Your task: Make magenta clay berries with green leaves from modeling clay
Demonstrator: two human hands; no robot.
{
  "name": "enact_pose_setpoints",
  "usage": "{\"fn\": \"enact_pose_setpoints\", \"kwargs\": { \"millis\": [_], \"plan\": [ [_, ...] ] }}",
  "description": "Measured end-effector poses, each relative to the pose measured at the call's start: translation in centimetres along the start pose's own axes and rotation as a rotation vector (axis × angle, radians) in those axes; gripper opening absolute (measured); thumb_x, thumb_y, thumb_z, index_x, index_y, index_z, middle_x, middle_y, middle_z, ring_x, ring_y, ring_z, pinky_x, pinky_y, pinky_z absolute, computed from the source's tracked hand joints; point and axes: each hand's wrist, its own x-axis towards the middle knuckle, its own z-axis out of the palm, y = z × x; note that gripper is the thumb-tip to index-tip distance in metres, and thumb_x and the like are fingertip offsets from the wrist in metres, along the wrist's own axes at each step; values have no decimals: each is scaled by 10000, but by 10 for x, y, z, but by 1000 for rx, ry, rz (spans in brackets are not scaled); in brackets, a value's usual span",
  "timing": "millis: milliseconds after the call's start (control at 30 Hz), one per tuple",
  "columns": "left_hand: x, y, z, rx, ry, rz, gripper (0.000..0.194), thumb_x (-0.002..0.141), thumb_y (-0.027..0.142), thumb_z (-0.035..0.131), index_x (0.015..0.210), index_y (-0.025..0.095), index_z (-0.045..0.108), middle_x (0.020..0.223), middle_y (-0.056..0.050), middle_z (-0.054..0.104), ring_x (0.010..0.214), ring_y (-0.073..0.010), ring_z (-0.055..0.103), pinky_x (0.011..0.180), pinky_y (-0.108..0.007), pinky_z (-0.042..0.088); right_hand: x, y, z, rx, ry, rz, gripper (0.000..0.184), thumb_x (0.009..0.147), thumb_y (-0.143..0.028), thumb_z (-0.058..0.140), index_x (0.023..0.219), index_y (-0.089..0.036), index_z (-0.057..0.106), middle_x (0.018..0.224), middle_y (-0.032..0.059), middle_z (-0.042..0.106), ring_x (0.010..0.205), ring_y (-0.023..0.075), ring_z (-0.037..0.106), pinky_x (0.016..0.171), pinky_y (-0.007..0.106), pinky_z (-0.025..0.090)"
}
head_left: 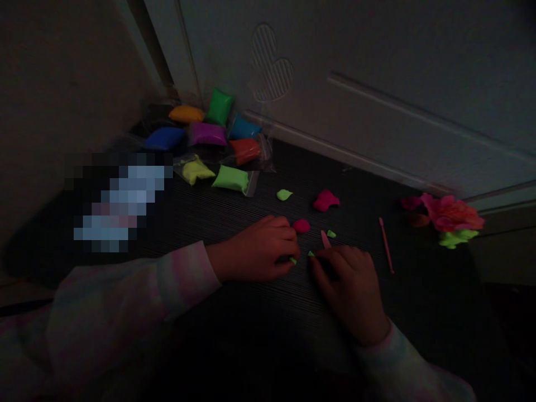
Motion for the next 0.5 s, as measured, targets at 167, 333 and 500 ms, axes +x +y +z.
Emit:
{"fn": "enact_pose_setpoints", "kwargs": {
  "millis": [167, 333, 500],
  "plan": [
    [0, 0, -2, -33, -7, 4, 177, 760, 226, 503, 866, 175, 637, 870, -39, 596, 891, -185, 459, 803, -322, 368, -1, 3, -1, 0, 3, 45, 142, 797, -278, 513, 825, -160, 587, 790, 56, 599, 744, 194, 502, 672, 343, 346],
    [1, -2, -5, -131, 159, -8, 166, 718, 135, 495, 804, 126, 636, 752, -44, 600, 779, -159, 493, 754, -300, 394, -5, -5, -4, 49, 60, -110, 233, 811, -264, 479, 988, -151, 580, 819, 72, 564, 756, 197, 478, 654, 343, 350],
    [3, -9, -6, -160, 401, -100, 171, 744, 87, 452, 689, 103, 614, 678, -39, 591, 682, -122, 511, 672, -257, 417, -9, -17, -3, -33, -105, -230, 412, 808, -379, 475, 1164, -179, 524, 895, 83, 566, 785, 215, 464, 688, 381, 334]
  ]
}}
